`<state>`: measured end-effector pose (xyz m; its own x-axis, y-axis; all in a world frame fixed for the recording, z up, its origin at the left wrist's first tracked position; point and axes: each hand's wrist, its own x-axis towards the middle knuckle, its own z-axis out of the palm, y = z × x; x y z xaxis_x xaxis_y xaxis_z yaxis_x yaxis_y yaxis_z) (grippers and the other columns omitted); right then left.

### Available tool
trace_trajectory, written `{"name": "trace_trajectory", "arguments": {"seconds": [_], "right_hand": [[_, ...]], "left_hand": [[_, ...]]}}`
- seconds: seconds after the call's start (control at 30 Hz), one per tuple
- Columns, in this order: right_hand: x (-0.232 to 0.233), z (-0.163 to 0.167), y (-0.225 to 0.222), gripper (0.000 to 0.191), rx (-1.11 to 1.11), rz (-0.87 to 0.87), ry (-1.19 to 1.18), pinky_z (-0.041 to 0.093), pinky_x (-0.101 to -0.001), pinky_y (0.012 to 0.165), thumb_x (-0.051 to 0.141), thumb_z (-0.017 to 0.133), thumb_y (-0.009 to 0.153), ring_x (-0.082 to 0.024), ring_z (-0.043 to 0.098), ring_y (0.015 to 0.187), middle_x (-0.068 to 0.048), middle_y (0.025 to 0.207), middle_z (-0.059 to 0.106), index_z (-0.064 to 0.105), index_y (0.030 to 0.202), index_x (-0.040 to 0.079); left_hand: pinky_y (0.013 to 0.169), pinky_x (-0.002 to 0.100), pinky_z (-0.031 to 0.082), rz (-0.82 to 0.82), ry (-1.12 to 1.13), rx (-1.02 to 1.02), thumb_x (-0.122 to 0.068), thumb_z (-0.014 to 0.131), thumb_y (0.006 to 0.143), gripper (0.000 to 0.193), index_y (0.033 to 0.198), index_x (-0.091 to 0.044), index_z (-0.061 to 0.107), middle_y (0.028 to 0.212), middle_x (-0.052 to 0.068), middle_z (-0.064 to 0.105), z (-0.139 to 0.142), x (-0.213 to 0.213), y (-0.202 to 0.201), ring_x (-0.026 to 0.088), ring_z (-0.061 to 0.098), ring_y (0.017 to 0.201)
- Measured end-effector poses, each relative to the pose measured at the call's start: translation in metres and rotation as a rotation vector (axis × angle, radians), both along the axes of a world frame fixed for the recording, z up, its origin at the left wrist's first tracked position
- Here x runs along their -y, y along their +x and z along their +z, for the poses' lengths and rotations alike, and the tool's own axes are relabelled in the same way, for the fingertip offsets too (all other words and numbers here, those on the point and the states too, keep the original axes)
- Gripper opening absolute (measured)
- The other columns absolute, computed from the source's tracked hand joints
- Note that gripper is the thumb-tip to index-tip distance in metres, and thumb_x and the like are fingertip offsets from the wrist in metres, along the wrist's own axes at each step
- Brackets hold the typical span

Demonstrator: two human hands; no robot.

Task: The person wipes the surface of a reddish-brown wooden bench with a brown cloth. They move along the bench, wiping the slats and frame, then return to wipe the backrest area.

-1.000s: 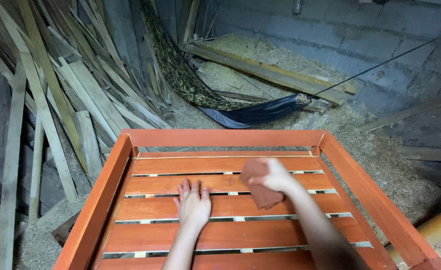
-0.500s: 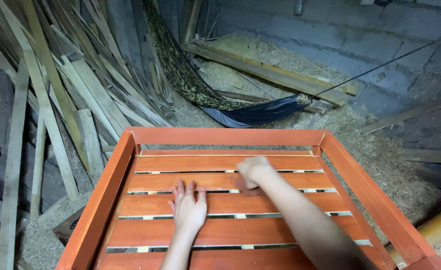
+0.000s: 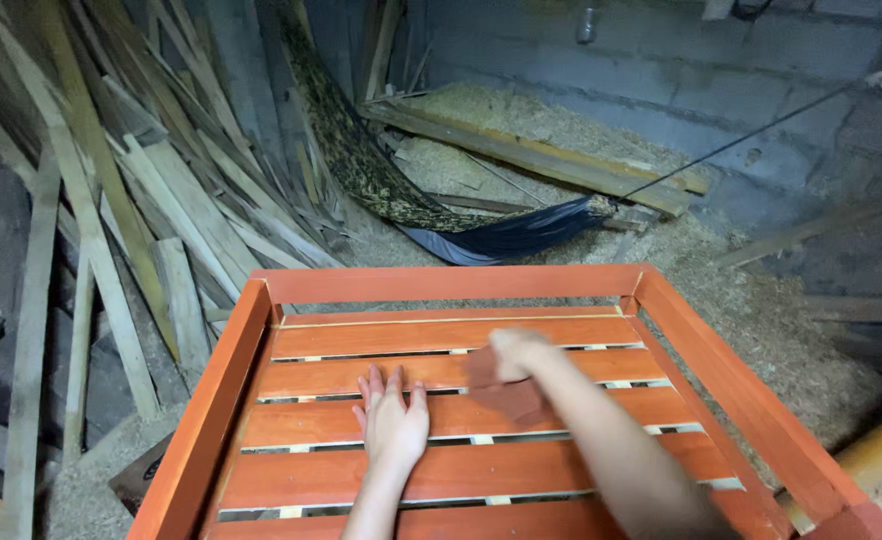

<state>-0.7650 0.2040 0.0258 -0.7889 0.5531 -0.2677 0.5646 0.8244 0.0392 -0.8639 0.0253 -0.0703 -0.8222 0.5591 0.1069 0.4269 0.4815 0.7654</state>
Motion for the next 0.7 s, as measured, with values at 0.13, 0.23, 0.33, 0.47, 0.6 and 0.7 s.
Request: {"name": "trace_trajectory", "arguments": {"seconds": [0.13, 0.23, 0.33, 0.47, 0.6, 0.7], "right_hand": [[-0.029, 0.022, 0.054, 0.034, 0.211, -0.147, 0.260, 0.061, -0.0421, 0.090, 0.013, 0.074, 0.071, -0.029, 0.072, 0.115, -0.013, 0.120, 0.076, 0.078, 0.106, 0.012], [-0.036, 0.036, 0.082, 0.036, 0.046, -0.284, 0.289, 0.059, -0.0435, 0.093, 0.018, 0.077, 0.075, -0.031, 0.070, 0.116, -0.015, 0.122, 0.074, 0.080, 0.110, 0.011], [-0.033, 0.033, 0.092, 0.080, -0.144, -0.389, 0.014, 0.053, -0.0408, 0.101, 0.047, 0.095, 0.065, -0.031, 0.067, 0.120, -0.017, 0.130, 0.067, 0.067, 0.129, 0.008], [-0.014, -0.001, 0.085, 0.104, -0.672, -0.368, -0.327, 0.053, -0.0392, 0.101, 0.042, 0.100, 0.056, -0.031, 0.067, 0.119, -0.022, 0.131, 0.067, 0.056, 0.136, -0.006], [0.009, -0.028, 0.063, 0.105, -0.813, -0.420, -0.564, 0.057, -0.0396, 0.099, 0.038, 0.098, 0.053, -0.031, 0.072, 0.116, -0.022, 0.129, 0.071, 0.055, 0.137, -0.007], [0.014, -0.026, 0.062, 0.100, -0.575, -0.405, -0.299, 0.053, -0.0403, 0.101, 0.042, 0.101, 0.055, -0.032, 0.065, 0.120, -0.021, 0.131, 0.066, 0.058, 0.134, 0.000]], "left_hand": [[0.124, 0.056, 0.007, -0.017, -0.007, 0.006, -0.046, 0.050, 0.096, 0.060, 0.148, -0.017, 0.051, 0.169, 0.014, 0.017, 0.000, -0.003, 0.007, 0.032, 0.007, 0.158], [0.125, 0.056, 0.007, -0.033, -0.015, 0.034, -0.046, 0.049, 0.097, 0.059, 0.148, -0.017, 0.051, 0.169, 0.013, 0.016, 0.001, -0.009, 0.016, 0.032, 0.007, 0.158], [0.124, 0.057, 0.006, -0.042, 0.009, 0.051, -0.044, 0.048, 0.098, 0.058, 0.149, -0.016, 0.051, 0.170, 0.013, 0.016, 0.005, -0.016, 0.022, 0.033, 0.006, 0.158], [0.125, 0.056, 0.005, -0.024, 0.047, 0.049, -0.042, 0.047, 0.098, 0.057, 0.148, -0.016, 0.052, 0.170, 0.013, 0.016, 0.009, -0.016, 0.023, 0.033, 0.006, 0.158], [0.125, 0.057, 0.005, -0.044, 0.030, 0.044, -0.043, 0.047, 0.098, 0.058, 0.149, -0.015, 0.051, 0.170, 0.013, 0.015, 0.011, -0.018, 0.033, 0.033, 0.005, 0.159], [0.123, 0.057, 0.004, -0.097, 0.000, 0.035, -0.045, 0.047, 0.098, 0.059, 0.149, -0.016, 0.049, 0.171, 0.011, 0.012, 0.010, -0.021, 0.045, 0.032, 0.003, 0.158]]}}
